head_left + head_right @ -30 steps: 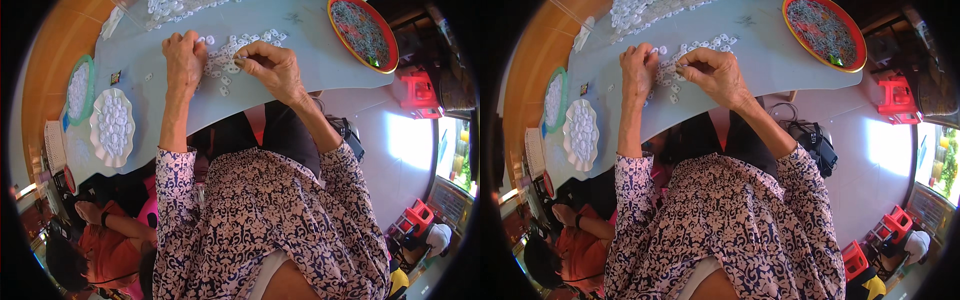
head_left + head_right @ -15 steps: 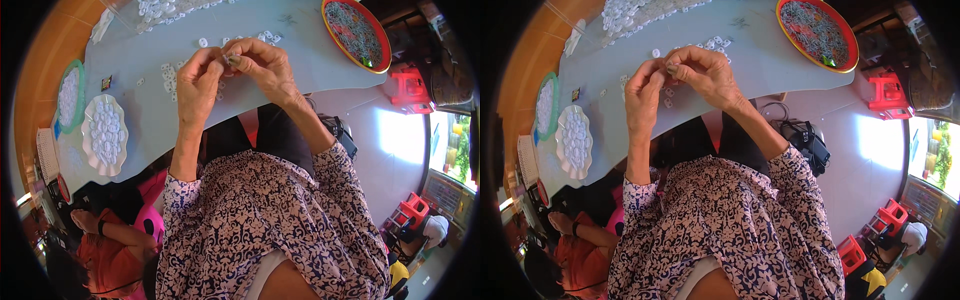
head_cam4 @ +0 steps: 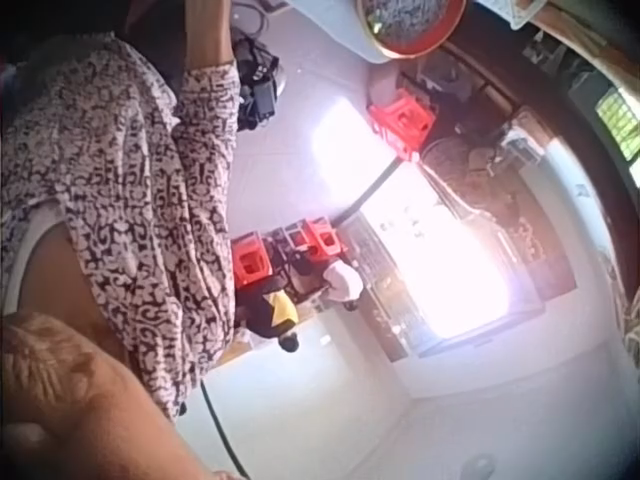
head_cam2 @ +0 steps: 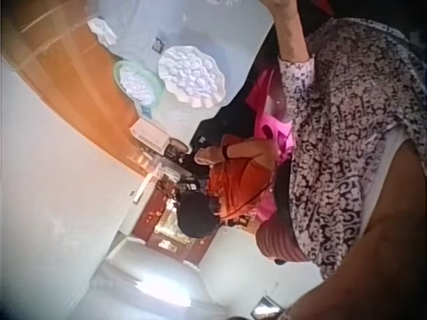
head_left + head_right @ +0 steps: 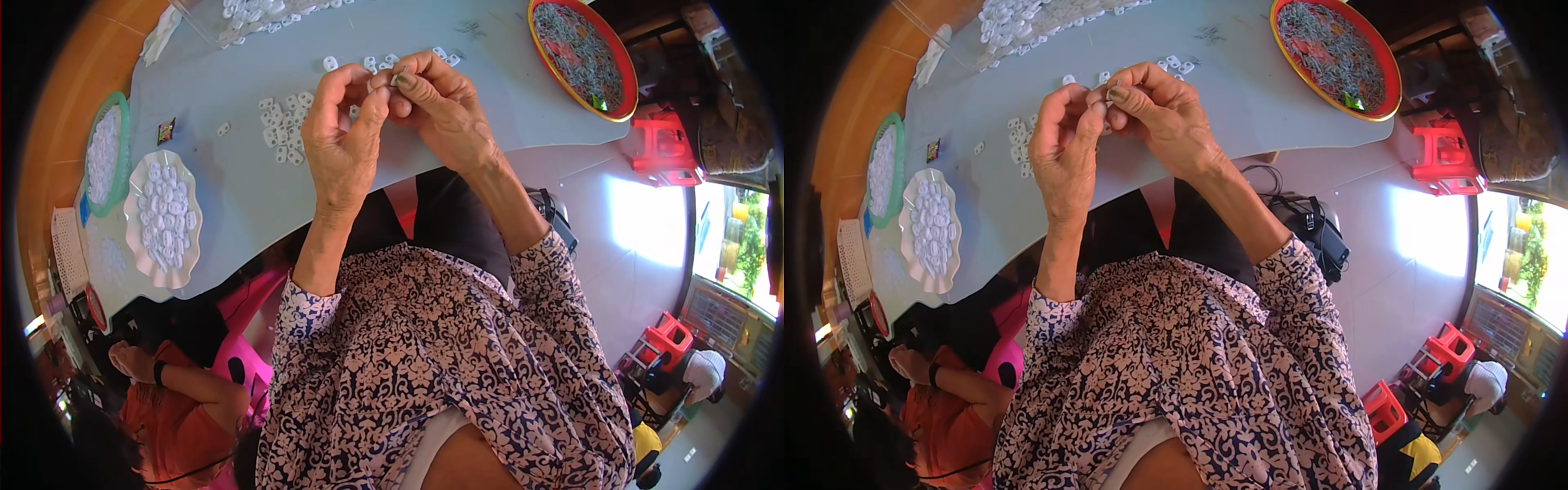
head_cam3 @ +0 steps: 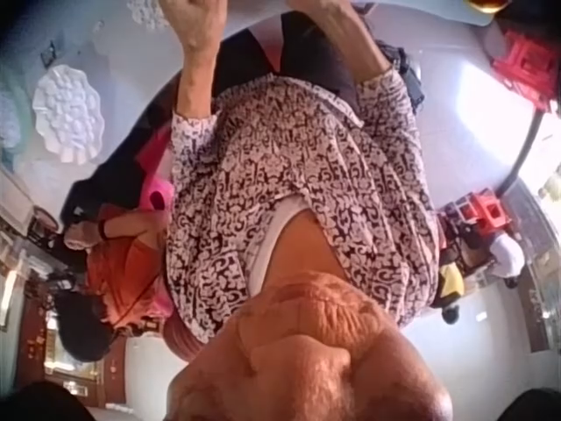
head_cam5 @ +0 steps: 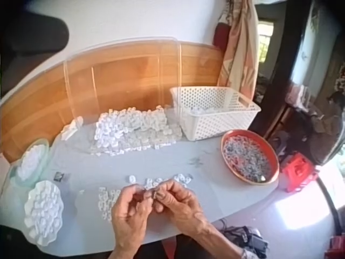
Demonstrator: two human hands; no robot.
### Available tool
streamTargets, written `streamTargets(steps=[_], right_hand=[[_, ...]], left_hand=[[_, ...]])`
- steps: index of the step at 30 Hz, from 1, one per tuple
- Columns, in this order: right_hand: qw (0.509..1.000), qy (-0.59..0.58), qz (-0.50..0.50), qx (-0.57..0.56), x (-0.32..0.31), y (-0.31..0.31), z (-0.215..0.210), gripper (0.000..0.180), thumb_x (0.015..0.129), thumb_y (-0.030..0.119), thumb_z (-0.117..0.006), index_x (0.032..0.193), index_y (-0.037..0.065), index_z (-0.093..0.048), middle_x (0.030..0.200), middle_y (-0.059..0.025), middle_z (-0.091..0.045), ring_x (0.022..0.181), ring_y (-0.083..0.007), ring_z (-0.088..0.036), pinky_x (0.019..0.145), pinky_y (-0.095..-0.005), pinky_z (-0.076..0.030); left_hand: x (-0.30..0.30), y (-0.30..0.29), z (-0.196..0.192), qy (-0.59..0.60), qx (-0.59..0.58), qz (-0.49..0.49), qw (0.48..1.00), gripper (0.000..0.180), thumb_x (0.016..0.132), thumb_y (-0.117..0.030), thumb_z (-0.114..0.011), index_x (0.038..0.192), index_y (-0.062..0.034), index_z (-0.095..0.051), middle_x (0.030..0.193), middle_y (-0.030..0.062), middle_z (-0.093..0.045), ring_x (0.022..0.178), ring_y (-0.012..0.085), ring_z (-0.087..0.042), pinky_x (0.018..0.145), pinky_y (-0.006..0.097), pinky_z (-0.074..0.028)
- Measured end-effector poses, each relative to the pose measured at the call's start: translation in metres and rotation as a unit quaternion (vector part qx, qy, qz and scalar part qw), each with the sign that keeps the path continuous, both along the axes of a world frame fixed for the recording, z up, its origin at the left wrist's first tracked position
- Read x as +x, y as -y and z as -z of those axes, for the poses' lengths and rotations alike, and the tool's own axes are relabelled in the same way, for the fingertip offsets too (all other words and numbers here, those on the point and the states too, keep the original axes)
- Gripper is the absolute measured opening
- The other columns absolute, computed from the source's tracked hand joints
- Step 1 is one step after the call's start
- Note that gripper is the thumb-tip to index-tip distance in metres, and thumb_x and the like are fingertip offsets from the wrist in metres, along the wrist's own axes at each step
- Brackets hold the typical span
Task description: Manually assembling small white plastic components at a table.
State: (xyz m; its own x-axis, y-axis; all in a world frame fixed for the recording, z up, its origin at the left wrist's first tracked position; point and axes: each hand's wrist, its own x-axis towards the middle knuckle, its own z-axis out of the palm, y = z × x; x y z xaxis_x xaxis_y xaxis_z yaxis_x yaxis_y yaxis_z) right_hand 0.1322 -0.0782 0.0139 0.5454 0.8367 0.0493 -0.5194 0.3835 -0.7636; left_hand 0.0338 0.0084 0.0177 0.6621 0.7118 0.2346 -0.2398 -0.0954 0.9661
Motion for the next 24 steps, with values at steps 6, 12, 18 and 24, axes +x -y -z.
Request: streamTargets(steps=[6, 12, 18, 24], right_hand=[[0.996, 0.071, 0.05, -0.037, 0.0, 0.002, 0.006, 0.013, 0.089, 0.011, -0.059, 0.098, 0.001, -0.062, 0.088, -0.0025, -0.06, 0.068, -0.0091, -0.048, 0.066, -0.0239, -0.043], [0.964, 0.231, 0.076, -0.111, -0.006, 0.001, -0.004, 0.021, 0.086, 0.008, -0.063, 0.104, -0.001, -0.06, 0.085, -0.0022, -0.062, 0.072, -0.0074, -0.055, 0.065, -0.0207, -0.046], [0.959, 0.244, 0.088, -0.111, -0.01, 0.0, -0.009, 0.026, 0.083, 0.003, -0.064, 0.107, 0.0, -0.054, 0.088, -0.0061, -0.066, 0.081, -0.0093, -0.062, 0.07, -0.0216, -0.051], [0.953, 0.255, 0.062, -0.15, -0.009, 0.002, -0.011, 0.029, 0.084, 0.005, -0.064, 0.111, 0.0, -0.053, 0.092, -0.0078, -0.063, 0.085, -0.0119, -0.062, 0.078, -0.0241, -0.052]], left_hand=[[-0.006, -0.009, -0.011, 0.011, -0.046, -0.002, 0.999, 0.02, 0.086, -0.01, -0.063, 0.101, -0.0006, -0.055, 0.086, 0.0018, -0.056, 0.075, 0.0078, -0.053, 0.067, 0.021, -0.044], [-0.008, -0.017, -0.014, -0.004, -0.07, 0.013, 0.997, 0.013, 0.089, -0.012, -0.058, 0.095, -0.0002, -0.057, 0.086, 0.0004, -0.057, 0.081, 0.0092, -0.058, 0.069, 0.021, -0.046], [-0.008, -0.016, -0.018, -0.019, 0.0, 0.011, 1.0, 0.012, 0.09, -0.013, -0.057, 0.094, -0.0011, -0.057, 0.082, -0.0011, -0.056, 0.069, 0.005, -0.052, 0.061, 0.019, -0.043], [-0.009, -0.016, -0.019, -0.044, 0.047, 0.013, 0.998, 0.01, 0.089, -0.011, -0.058, 0.094, -0.0037, -0.057, 0.076, -0.0024, -0.055, 0.057, 0.0007, -0.044, 0.046, 0.017, -0.035]])
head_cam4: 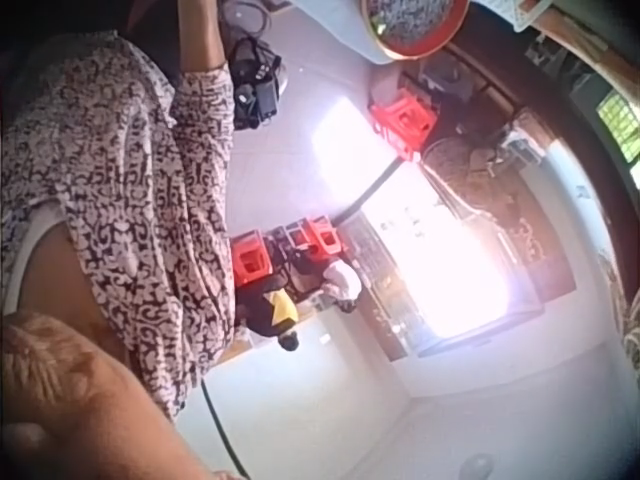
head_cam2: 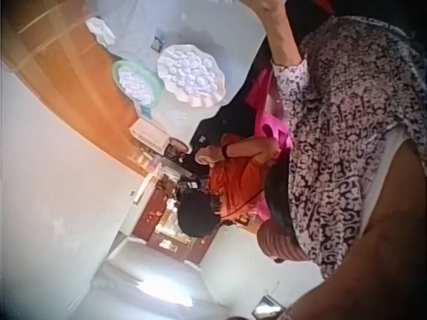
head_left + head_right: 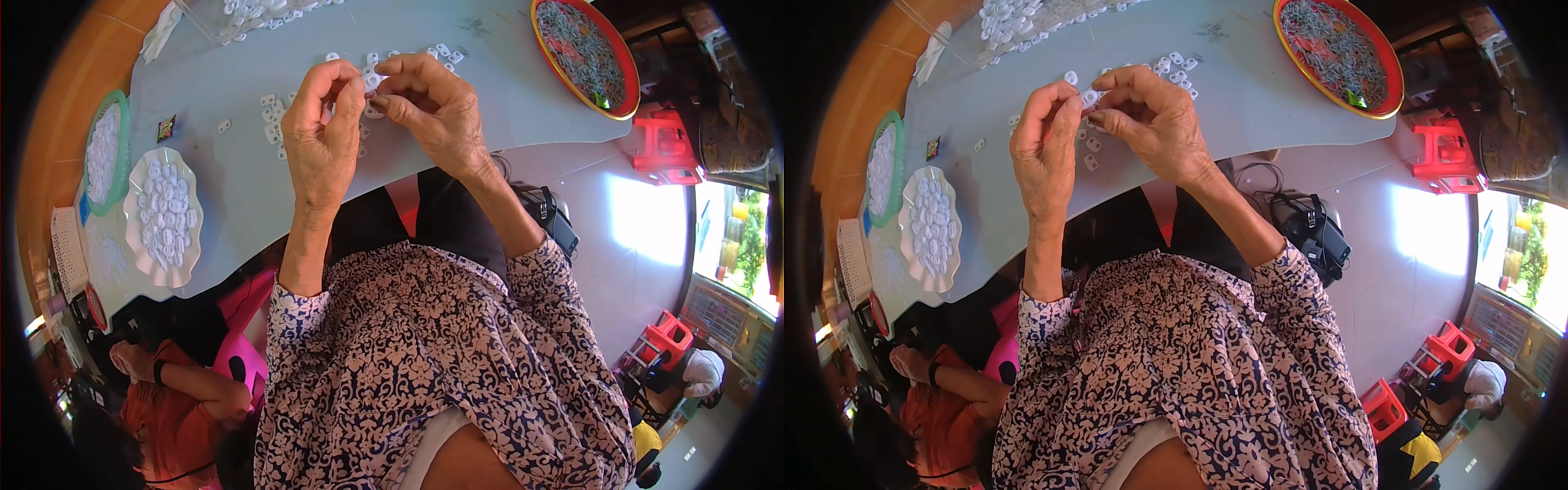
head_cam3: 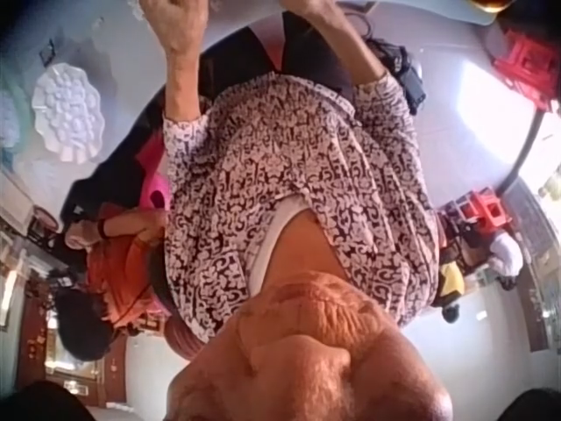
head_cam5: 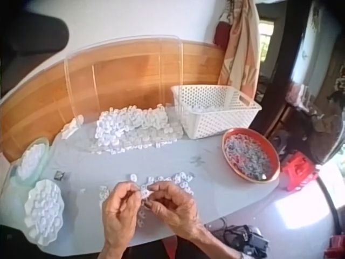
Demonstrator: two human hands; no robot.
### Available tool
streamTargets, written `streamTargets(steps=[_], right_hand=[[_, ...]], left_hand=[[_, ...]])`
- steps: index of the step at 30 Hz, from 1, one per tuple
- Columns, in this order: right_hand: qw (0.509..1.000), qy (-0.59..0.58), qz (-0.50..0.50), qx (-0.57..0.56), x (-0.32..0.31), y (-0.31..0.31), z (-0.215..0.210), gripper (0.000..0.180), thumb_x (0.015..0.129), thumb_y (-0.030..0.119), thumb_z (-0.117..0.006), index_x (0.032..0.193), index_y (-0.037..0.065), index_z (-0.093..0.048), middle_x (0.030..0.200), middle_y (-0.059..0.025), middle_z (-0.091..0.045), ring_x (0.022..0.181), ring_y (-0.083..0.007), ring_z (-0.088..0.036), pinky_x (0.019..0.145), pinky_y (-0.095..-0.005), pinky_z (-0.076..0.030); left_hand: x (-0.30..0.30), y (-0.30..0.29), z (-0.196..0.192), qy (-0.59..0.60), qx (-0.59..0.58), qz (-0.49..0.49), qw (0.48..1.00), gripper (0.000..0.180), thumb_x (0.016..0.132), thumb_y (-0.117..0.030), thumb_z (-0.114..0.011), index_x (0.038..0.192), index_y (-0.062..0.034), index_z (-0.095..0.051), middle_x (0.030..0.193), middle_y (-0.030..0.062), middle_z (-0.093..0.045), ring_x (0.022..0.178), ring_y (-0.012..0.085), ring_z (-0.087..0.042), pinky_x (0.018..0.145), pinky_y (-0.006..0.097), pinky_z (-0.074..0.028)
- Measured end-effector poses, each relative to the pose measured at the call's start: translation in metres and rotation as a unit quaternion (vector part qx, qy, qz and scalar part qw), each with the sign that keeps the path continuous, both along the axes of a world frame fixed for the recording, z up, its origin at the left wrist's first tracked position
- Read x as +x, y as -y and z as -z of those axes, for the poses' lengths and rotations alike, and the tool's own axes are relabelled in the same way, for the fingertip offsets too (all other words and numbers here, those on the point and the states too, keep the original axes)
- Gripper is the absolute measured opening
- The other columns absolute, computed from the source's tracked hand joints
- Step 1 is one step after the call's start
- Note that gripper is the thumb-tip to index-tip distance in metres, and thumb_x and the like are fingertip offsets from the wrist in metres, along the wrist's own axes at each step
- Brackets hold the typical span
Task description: Manually assembling small white plastic components at a table.
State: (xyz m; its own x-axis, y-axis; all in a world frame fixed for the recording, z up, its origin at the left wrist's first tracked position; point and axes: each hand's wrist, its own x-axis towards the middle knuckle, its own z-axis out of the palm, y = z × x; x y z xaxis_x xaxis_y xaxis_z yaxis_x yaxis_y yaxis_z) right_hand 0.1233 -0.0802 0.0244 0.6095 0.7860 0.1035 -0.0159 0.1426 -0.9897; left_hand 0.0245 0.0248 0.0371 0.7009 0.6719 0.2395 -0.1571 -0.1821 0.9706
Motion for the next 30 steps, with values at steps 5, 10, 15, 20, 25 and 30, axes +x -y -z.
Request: streamTargets(steps=[5, 10, 15, 20, 25, 30], right_hand=[[1.0, 0.016, 0.001, 0.0, -0.0009, 0.0006, -0.0012, 0.03, 0.085, 0.006, -0.063, 0.112, -0.001, -0.053, 0.092, -0.0085, -0.063, 0.085, -0.0129, -0.063, 0.078, -0.0244, -0.052], [1.0, 0.0, 0.01, 0.023, -0.0006, -0.0014, 0.003, 0.024, 0.084, 0.004, -0.064, 0.106, -0.001, -0.056, 0.086, -0.0057, -0.066, 0.077, -0.0074, -0.062, 0.069, -0.0212, -0.051], [1.0, 0.0, -0.017, 0.003, 0.0018, 0.0008, 0.0002, 0.029, 0.085, 0.008, -0.064, 0.111, 0.0, -0.055, 0.09, -0.0081, -0.064, 0.084, -0.012, -0.063, 0.077, -0.0232, -0.051], [1.0, 0.015, -0.012, -0.002, 0.0024, 0.0009, 0.0008, 0.029, 0.085, 0.009, -0.064, 0.111, 0.001, -0.055, 0.089, -0.0062, -0.065, 0.083, -0.0106, -0.063, 0.074, -0.0221, -0.051], [1.0, 0.022, -0.016, -0.005, 0.0017, 0.0012, -0.0027, 0.027, 0.084, 0.005, -0.064, 0.109, -0.001, -0.055, 0.083, -0.0058, -0.066, 0.077, -0.008, -0.062, 0.07, -0.0216, -0.05], [0.999, 0.01, -0.032, 0.011, 0.0032, 0.0007, 0.002, 0.03, 0.085, 0.01, -0.065, 0.112, 0.003, -0.055, 0.085, -0.0039, -0.065, 0.077, -0.0071, -0.061, 0.069, -0.0205, -0.05]], left_hand=[[-0.0004, 0.0005, -0.0036, -0.018, 0.015, 0.001, 1.0, 0.01, 0.088, -0.011, -0.059, 0.095, -0.004, -0.058, 0.077, -0.0011, -0.056, 0.058, 0.0019, -0.046, 0.048, 0.017, -0.037], [0.0004, -0.0029, -0.0027, -0.002, -0.013, 0.008, 1.0, 0.01, 0.088, -0.01, -0.058, 0.094, -0.0025, -0.06, 0.08, -0.0015, -0.057, 0.067, 0.0037, -0.049, 0.058, 0.018, -0.041], [0.0, -0.005, 0.0032, 0.011, -0.176, 0.033, 0.984, 0.012, 0.088, -0.009, -0.057, 0.094, -0.0005, -0.061, 0.083, -0.0019, -0.058, 0.073, 0.0048, -0.05, 0.067, 0.019, -0.042], [0.001, -0.0045, 0.0033, 0.006, -0.202, 0.03, 0.979, 0.013, 0.089, -0.01, -0.056, 0.096, 0.0, -0.062, 0.084, -0.001, -0.058, 0.074, 0.0048, -0.05, 0.067, 0.019, -0.041], [0.0005, -0.0035, 0.0026, 0.015, -0.157, 0.031, 0.987, 0.014, 0.089, -0.011, -0.055, 0.095, -0.0004, -0.061, 0.082, -0.002, -0.057, 0.072, 0.0039, -0.047, 0.064, 0.018, -0.038], [0.0013, -0.0023, 0.0039, 0.002, -0.126, 0.011, 0.992, 0.014, 0.09, -0.012, -0.055, 0.094, -0.0004, -0.06, 0.079, -0.003, -0.054, 0.071, 0.003, -0.045, 0.063, 0.018, -0.037]])
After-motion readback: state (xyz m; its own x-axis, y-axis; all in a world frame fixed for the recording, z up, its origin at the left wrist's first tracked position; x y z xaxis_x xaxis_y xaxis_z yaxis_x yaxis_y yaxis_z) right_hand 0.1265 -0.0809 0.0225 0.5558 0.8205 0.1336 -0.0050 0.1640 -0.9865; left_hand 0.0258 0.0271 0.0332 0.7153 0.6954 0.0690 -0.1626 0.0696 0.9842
